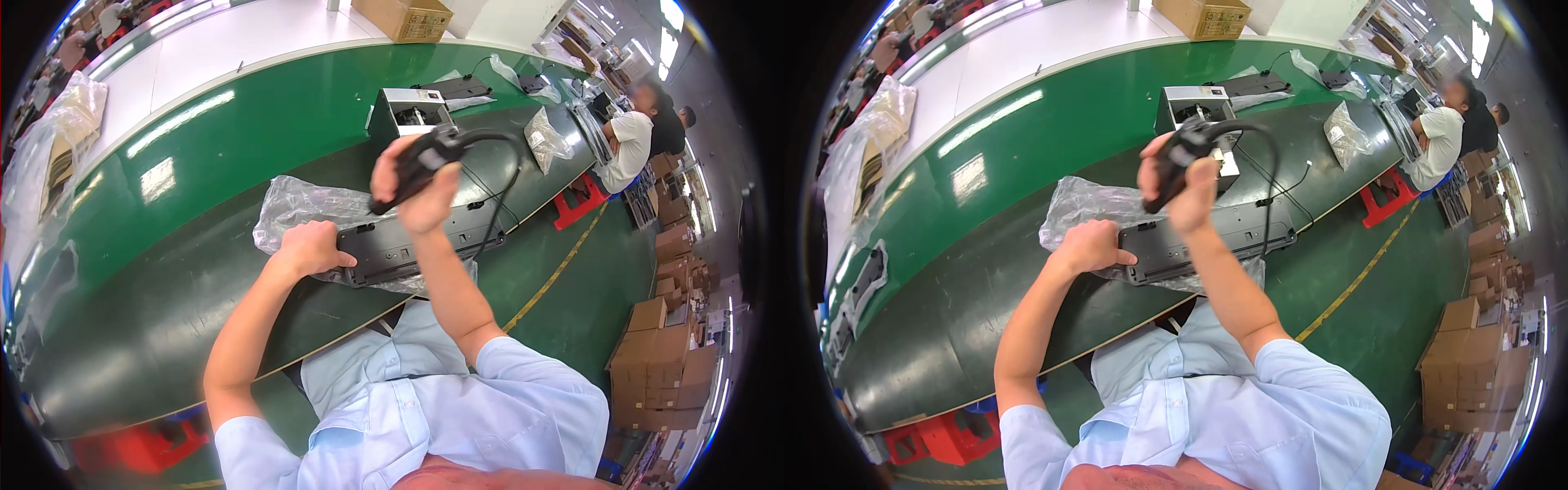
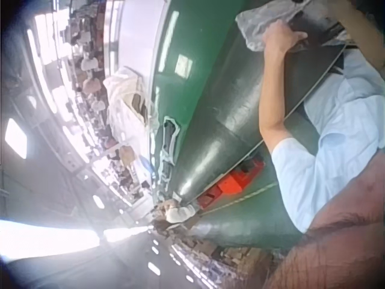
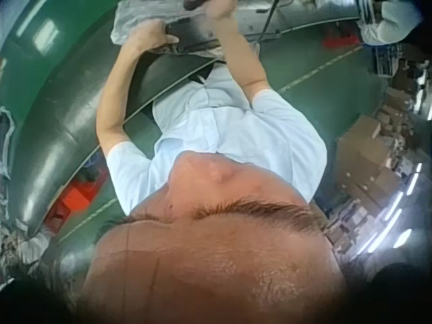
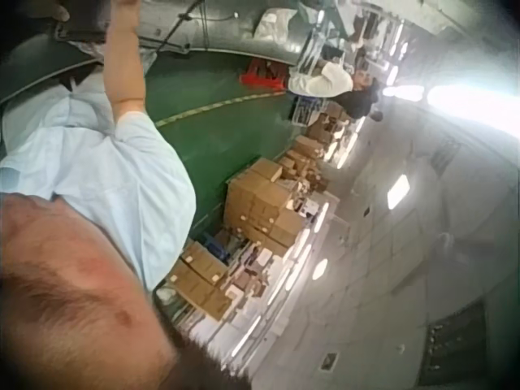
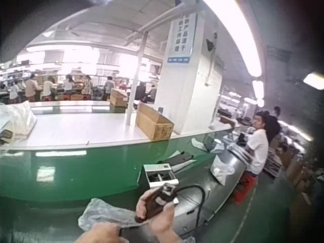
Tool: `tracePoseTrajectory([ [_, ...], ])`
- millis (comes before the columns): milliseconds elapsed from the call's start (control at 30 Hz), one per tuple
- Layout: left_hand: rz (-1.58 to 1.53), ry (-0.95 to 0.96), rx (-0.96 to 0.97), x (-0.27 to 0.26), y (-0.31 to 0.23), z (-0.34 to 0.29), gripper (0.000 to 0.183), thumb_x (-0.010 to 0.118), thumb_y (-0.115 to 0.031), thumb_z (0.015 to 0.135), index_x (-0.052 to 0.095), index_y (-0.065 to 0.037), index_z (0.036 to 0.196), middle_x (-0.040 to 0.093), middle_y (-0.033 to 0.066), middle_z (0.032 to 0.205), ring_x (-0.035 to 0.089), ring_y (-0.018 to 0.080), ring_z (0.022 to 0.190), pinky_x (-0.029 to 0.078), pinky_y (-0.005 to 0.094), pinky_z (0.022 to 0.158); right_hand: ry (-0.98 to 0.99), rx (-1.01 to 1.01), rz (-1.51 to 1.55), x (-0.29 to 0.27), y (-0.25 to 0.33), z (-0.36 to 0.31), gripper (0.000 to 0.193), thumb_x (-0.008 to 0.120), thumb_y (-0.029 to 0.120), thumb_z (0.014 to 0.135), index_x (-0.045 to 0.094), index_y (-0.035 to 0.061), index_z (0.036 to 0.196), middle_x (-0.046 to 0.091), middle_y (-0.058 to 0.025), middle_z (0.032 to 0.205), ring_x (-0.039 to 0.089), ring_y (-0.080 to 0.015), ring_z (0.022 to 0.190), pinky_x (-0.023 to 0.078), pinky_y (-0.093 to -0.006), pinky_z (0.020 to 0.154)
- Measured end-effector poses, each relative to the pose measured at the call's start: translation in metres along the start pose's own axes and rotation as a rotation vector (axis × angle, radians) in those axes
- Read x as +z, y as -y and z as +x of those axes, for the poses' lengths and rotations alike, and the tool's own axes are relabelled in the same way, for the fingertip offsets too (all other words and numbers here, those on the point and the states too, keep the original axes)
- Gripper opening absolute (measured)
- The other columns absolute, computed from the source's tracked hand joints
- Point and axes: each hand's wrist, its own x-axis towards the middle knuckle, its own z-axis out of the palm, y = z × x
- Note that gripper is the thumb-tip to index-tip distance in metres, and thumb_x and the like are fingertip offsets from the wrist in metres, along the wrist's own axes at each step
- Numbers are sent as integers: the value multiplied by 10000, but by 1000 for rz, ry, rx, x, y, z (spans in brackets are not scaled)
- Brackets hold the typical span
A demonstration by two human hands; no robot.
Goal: The person uses an electric screwdriver to drive screws into black plastic electronic housings on an assembly line conveyor, then moves the assembled pieces along the line.
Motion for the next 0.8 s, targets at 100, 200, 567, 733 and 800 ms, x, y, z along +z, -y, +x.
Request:
tracePoseTrajectory([
  [100,8,14,3,0,1,2,592,852,-538,765,750,13,958,765,179,986,739,370,970,576,472,824,-110,-142,-117,-31,35,15,860,468,842,892,579,11,1087,536,-80,675,527,-195,563,444,-339,511],
  [200,14,9,11,0,1,3,596,853,-536,766,743,17,958,765,183,978,738,373,957,573,473,821,-205,-249,-233,-56,63,29,841,456,847,888,578,30,1047,537,-85,680,524,-203,562,458,-363,535],
  [567,-11,12,3,0,-2,3,580,856,-510,772,732,16,984,760,195,983,731,378,970,566,483,833,-239,-87,-197,-78,37,-1,822,418,823,920,564,25,1055,514,-67,667,495,-177,545,427,-333,539],
  [733,-8,27,-9,-2,0,3,583,858,-511,766,733,13,991,760,193,992,731,380,972,563,485,839,-137,-20,-85,-27,38,-36,848,432,812,919,553,-15,1068,523,-90,655,502,-185,534,429,-342,510],
  [800,-17,22,0,-3,-1,3,584,861,-511,762,734,10,993,761,190,993,731,380,974,564,480,840,-59,42,-2,-8,37,-48,859,453,815,911,547,-24,1070,536,-97,657,511,-186,541,441,-344,521],
])
